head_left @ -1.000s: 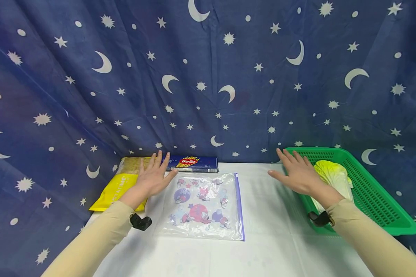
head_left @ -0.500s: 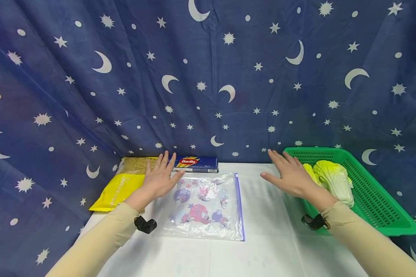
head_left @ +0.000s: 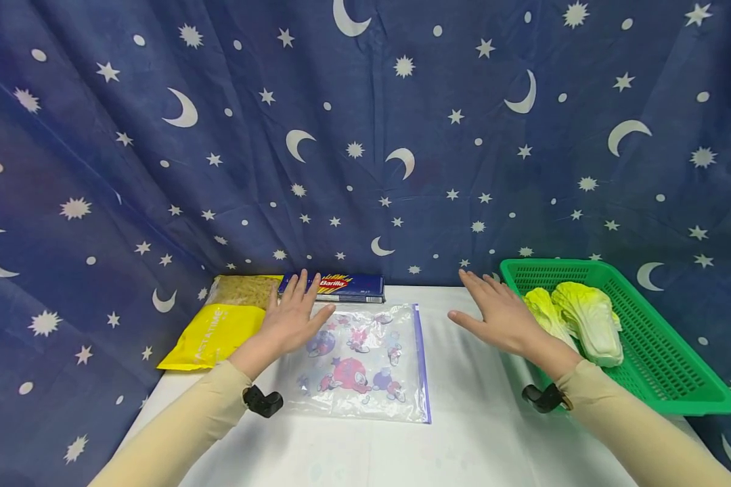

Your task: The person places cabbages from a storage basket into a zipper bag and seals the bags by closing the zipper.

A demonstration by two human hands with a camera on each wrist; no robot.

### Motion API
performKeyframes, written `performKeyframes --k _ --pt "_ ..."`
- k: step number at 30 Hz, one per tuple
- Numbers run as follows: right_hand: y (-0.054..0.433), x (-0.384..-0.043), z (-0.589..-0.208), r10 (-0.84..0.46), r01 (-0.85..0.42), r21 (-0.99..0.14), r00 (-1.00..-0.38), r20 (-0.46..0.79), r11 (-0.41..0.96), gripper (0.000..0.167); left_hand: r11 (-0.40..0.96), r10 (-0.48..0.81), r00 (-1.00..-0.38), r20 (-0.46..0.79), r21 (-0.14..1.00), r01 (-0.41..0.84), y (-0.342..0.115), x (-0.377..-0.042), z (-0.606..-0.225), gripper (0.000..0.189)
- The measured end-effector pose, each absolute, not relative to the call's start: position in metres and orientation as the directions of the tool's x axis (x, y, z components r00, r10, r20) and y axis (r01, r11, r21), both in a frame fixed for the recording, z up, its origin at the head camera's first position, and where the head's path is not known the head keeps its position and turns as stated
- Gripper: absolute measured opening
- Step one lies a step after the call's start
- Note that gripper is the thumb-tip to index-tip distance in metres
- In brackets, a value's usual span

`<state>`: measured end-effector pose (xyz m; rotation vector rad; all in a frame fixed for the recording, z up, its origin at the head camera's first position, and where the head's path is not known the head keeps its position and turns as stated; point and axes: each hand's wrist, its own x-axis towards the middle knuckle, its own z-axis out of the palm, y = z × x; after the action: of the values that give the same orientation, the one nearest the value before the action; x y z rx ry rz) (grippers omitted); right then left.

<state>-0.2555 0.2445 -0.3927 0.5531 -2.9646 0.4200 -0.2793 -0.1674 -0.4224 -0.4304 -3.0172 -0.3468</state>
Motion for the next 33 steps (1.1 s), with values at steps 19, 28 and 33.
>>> performKeyframes --k 19,28,33 --pt "0.222 -0.246 -0.419 -0.356 -0.404 -0.391 -0.915 0.191 0.827 0.086 0.9 0.341 -0.934 0.103 0.25 0.357 -0.136 -0.269 -0.436 0.084" --pt "0.216 -0.242 -0.434 -0.33 -0.393 -0.483 -0.919 0.214 0.782 0.075 0.888 0.362 -0.927 0.094 0.266 0.374 -0.115 -0.262 -0.44 0.083" --pt "0.214 -0.241 -0.44 -0.324 -0.386 -0.525 -0.922 0.21 0.758 0.071 0.891 0.355 -0.932 0.069 0.276 0.36 -0.104 -0.258 -0.438 0.083"
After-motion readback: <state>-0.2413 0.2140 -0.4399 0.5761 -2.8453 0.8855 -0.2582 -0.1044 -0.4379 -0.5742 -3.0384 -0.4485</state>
